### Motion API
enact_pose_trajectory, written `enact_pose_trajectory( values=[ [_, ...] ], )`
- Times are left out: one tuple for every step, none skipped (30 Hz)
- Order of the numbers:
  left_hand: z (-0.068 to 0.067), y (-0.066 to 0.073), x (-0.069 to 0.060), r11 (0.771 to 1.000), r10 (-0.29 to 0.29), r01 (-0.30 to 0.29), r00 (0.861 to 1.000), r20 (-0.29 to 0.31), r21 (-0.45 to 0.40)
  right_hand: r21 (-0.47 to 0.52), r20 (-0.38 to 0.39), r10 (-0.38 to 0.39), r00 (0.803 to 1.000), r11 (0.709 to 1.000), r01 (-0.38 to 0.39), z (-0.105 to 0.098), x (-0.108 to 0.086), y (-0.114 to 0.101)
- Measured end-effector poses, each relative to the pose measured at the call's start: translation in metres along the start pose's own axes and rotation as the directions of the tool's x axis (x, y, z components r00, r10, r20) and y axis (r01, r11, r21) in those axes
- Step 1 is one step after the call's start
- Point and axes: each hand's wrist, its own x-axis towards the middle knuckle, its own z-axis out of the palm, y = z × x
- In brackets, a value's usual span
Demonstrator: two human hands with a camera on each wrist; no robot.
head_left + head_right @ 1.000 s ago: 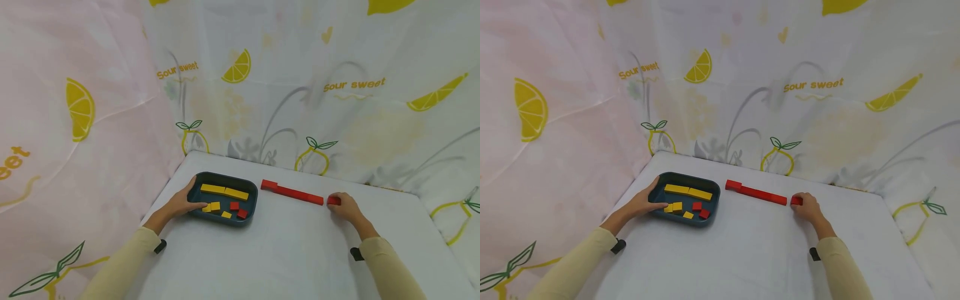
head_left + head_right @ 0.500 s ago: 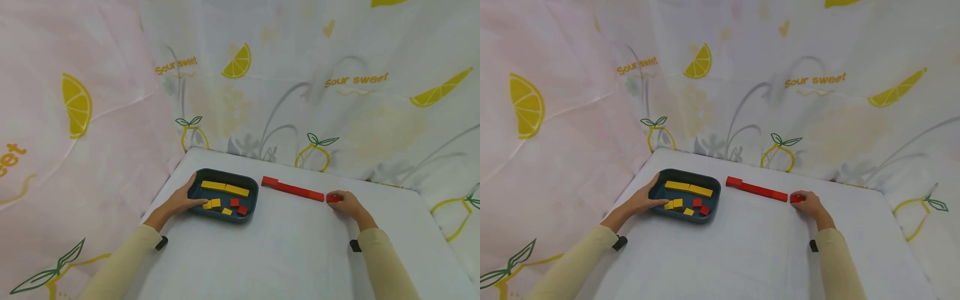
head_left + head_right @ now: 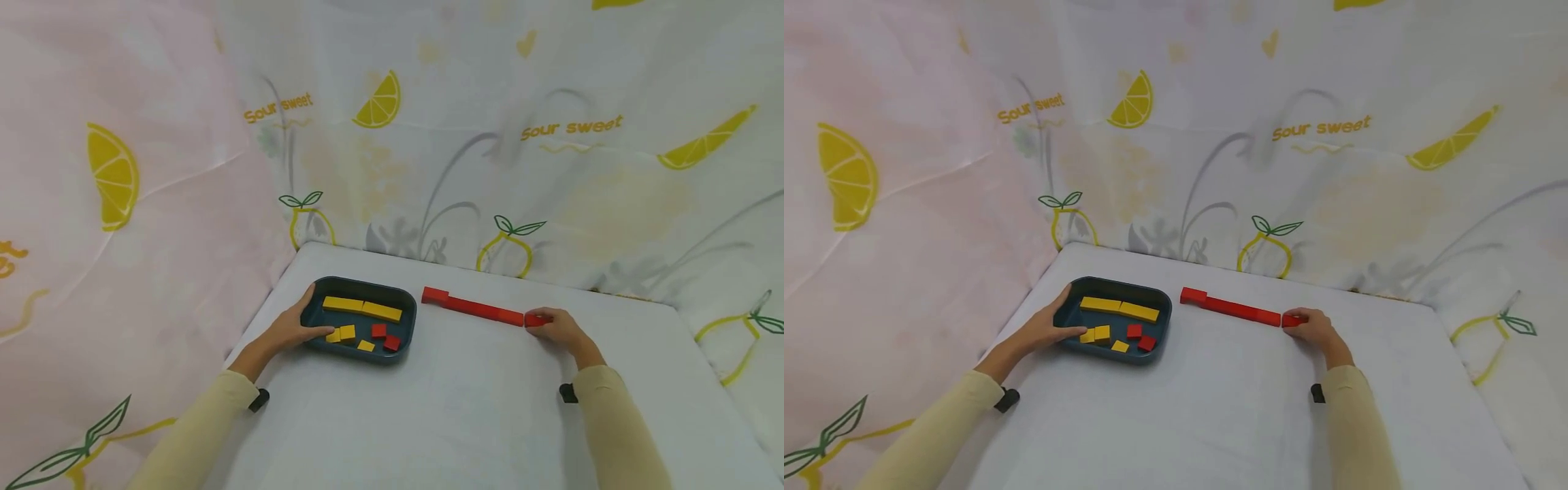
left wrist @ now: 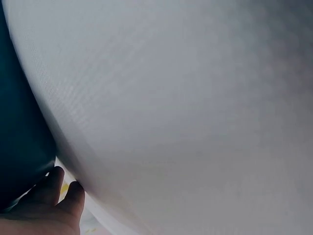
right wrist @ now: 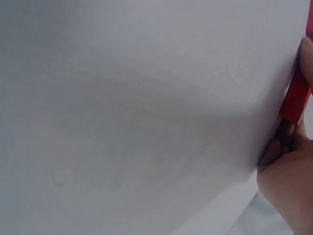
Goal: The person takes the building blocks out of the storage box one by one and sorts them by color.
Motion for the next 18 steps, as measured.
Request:
enact_pose_trajectory(
  values=[
    [-0.0001,-0.0004,0.0,1.0,-0.001,0.001,1.0,0.0,0.0,0.003,0.003,-0.002,1.0,1.0,0.002,0.0003,0.0012,0.0003],
    [-0.0001,-0.0003,0.0,1.0,-0.001,0.001,1.0,0.0,-0.004,0.007,0.004,0.001,1.0,1.0,-0.001,0.0007,0.0021,0.0004],
    [0.0001,-0.0005,0.0002,1.0,0.001,-0.001,1.0,0.0,-0.004,0.008,0.003,0.003,1.0,1.0,-0.003,0.0009,0.0027,0.0007],
    [0.0004,-0.0005,0.0005,1.0,0.002,-0.002,1.0,0.0,-0.004,0.009,0.0,0.005,1.0,1.0,-0.005,0.0011,0.0034,0.0012],
    [0.0006,-0.0003,0.0006,1.0,0.006,-0.006,1.0,0.001,-0.003,0.012,-0.002,0.005,1.0,1.0,-0.005,0.0012,0.0039,0.0018],
    [0.0009,-0.0001,0.0005,1.0,0.004,-0.004,1.0,0.002,-0.006,0.017,-0.005,0.01,1.0,1.0,-0.01,0.0015,0.0041,0.0019],
    [0.0012,0.0,0.0005,1.0,0.005,-0.005,1.0,0.003,-0.004,0.016,-0.006,0.009,1.0,1.0,-0.009,0.0019,0.0045,0.0025],
    [0.0013,0.0001,0.0004,1.0,0.003,-0.003,1.0,0.002,-0.004,0.016,-0.01,0.014,1.0,1.0,-0.013,0.0025,0.0048,0.0025],
    [0.0013,0.0003,0.0003,1.0,0.004,-0.004,1.0,0.003,0.001,0.013,-0.012,0.015,1.0,1.0,-0.014,0.0031,0.0052,0.0027],
    [0.0013,0.0004,0.0002,1.0,0.002,-0.002,1.0,0.002,0.001,0.013,-0.015,0.019,1.0,1.0,-0.018,0.0038,0.0056,0.0027],
    [0.0011,0.0004,-0.0001,1.0,0.003,-0.003,1.0,0.002,0.003,0.013,-0.015,0.022,1.0,1.0,-0.022,0.0044,0.0058,0.0027],
    [0.0008,0.0004,-0.0004,1.0,0.002,-0.002,1.0,0.003,0.004,0.013,-0.015,0.028,0.999,1.0,-0.028,0.005,0.0056,0.0024],
    [0.0004,0.0003,-0.0005,1.0,0.006,-0.006,1.0,0.003,0.004,0.01,-0.014,0.029,0.999,1.0,-0.029,0.0054,0.0059,0.0025],
    [-0.0001,0.0004,-0.0009,1.0,0.006,-0.006,1.0,0.002,0.002,0.008,-0.014,0.033,0.999,0.999,-0.033,0.0056,0.0059,0.0023],
    [-0.0007,0.0005,-0.0013,1.0,0.01,-0.01,1.0,0.001,0.003,0.007,-0.012,0.032,0.999,0.999,-0.032,0.0059,0.0058,0.0021],
    [-0.0011,0.0003,-0.0017,1.0,0.009,-0.009,1.0,0.0,0.0,0.008,-0.011,0.032,0.999,0.999,-0.032,0.0061,0.0055,0.002],
    [-0.0014,0.0003,-0.0019,1.0,0.012,-0.012,1.0,0.0,0.005,0.007,-0.009,0.03,0.999,1.0,-0.03,0.0061,0.0052,0.002],
    [-0.0016,0.0005,-0.0019,1.0,0.012,-0.012,1.0,0.001,0.007,0.009,-0.011,0.031,0.999,0.999,-0.031,0.006,0.0046,0.0018]
  ],
)
